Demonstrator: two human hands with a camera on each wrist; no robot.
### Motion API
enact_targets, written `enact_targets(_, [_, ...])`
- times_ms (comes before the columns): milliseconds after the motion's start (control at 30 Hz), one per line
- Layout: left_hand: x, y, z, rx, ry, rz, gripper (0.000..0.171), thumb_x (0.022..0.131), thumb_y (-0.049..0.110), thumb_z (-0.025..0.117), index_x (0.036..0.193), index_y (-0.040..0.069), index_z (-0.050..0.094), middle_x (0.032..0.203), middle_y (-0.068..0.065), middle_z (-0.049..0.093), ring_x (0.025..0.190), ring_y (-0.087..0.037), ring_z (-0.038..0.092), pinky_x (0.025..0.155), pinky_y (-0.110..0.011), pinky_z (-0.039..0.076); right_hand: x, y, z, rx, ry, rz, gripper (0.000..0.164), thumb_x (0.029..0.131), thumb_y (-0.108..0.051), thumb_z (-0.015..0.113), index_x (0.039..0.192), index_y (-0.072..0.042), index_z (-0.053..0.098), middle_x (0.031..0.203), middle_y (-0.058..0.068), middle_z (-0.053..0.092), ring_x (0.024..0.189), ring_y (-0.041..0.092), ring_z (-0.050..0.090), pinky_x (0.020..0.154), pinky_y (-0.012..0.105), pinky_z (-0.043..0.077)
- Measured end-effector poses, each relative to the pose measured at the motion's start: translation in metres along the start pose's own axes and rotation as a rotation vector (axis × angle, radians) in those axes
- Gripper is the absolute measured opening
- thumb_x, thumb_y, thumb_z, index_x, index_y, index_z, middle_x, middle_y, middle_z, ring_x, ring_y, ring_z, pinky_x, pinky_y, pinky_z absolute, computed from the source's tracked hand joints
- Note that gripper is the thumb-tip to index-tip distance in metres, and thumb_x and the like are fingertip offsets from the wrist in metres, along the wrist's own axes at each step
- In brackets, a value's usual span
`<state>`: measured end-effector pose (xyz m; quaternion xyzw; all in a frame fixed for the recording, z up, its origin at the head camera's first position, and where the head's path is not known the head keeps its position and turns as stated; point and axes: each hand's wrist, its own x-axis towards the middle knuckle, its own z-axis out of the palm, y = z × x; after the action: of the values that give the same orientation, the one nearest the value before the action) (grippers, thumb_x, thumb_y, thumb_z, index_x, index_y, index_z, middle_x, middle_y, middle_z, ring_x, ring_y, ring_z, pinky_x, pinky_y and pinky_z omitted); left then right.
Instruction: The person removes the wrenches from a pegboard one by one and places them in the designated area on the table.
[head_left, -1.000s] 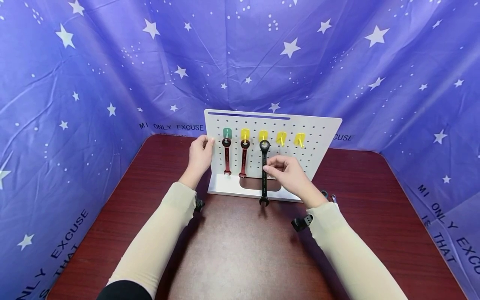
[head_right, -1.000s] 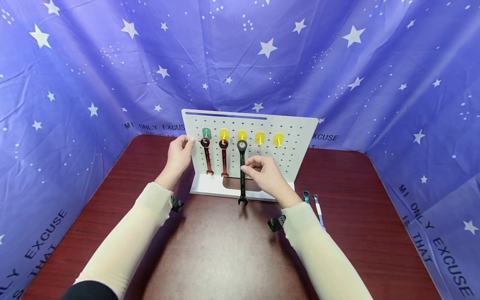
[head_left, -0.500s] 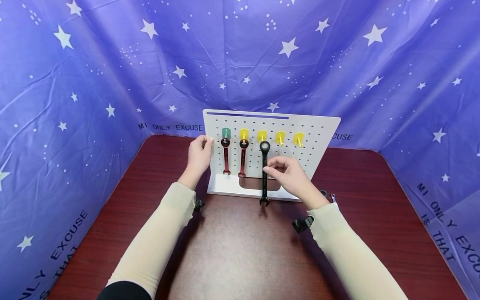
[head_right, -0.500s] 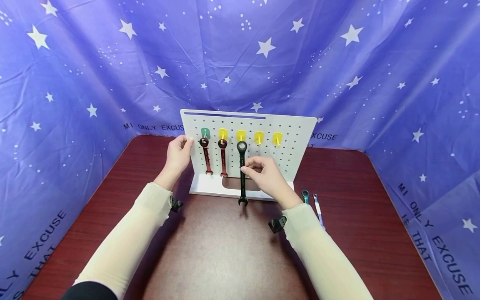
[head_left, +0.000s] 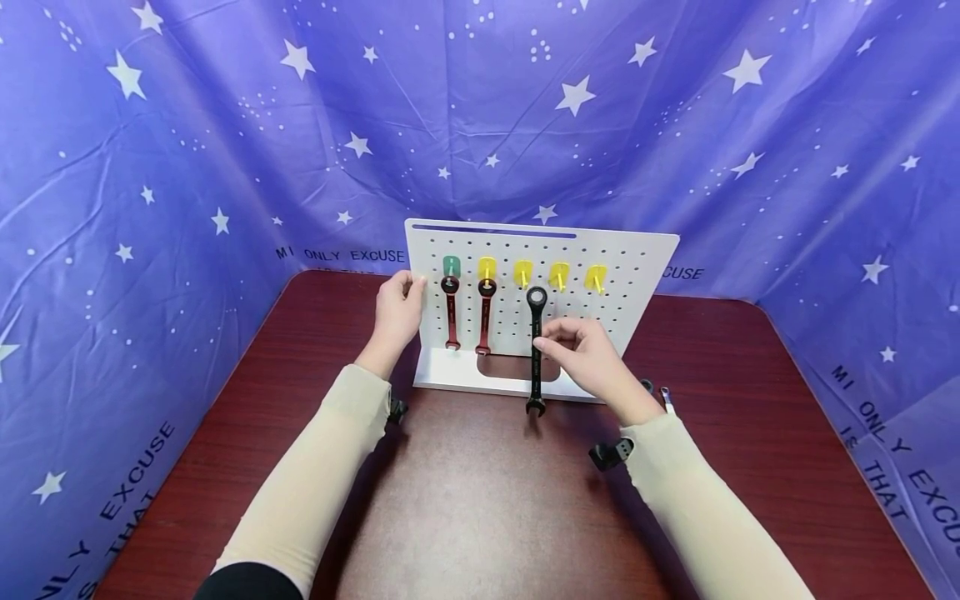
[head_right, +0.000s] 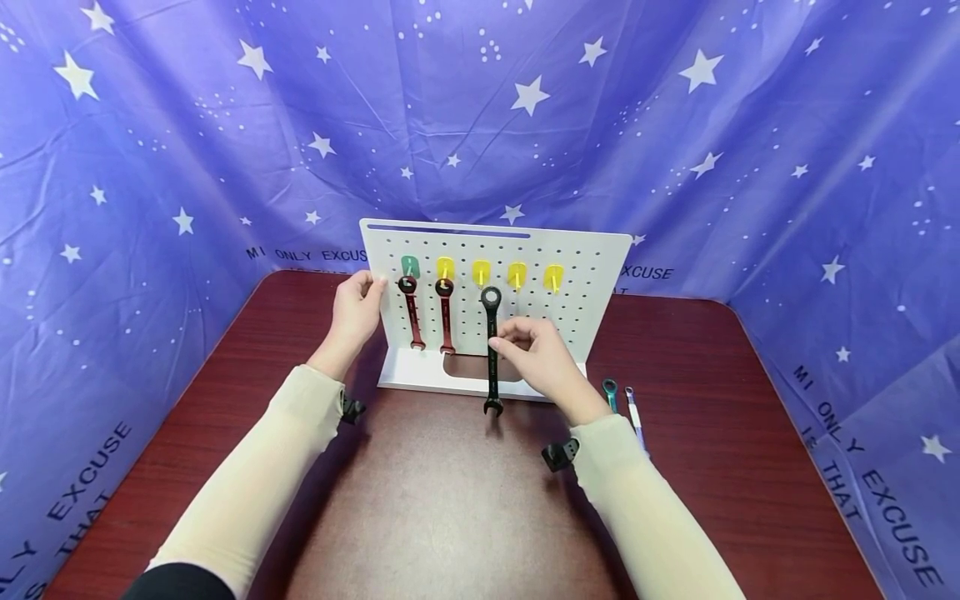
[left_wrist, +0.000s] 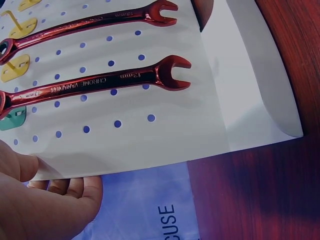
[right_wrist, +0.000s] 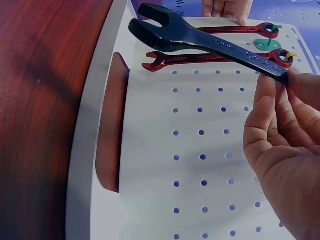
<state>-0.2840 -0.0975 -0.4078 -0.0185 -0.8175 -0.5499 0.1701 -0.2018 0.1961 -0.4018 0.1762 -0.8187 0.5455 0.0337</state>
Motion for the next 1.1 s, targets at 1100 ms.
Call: enact_targets(1100, [0.000,-0.001,0.000,0.009,-0.002,-0.008,0.022,0.105,0.015,0.058,0.096,-0.003,0.063,0.089,-0.017,0.065,0.078,-0.024,0.054,0.068,-0.035,0.046,-0.023,0.022,-0.017,-0.019,0.041,0.049,0.012,0.096,-0.009,0.072,0.098,0.003,0.070,0.082,0.010,0.071,0.074,0.030,0.066,0.064,0.025,0.050])
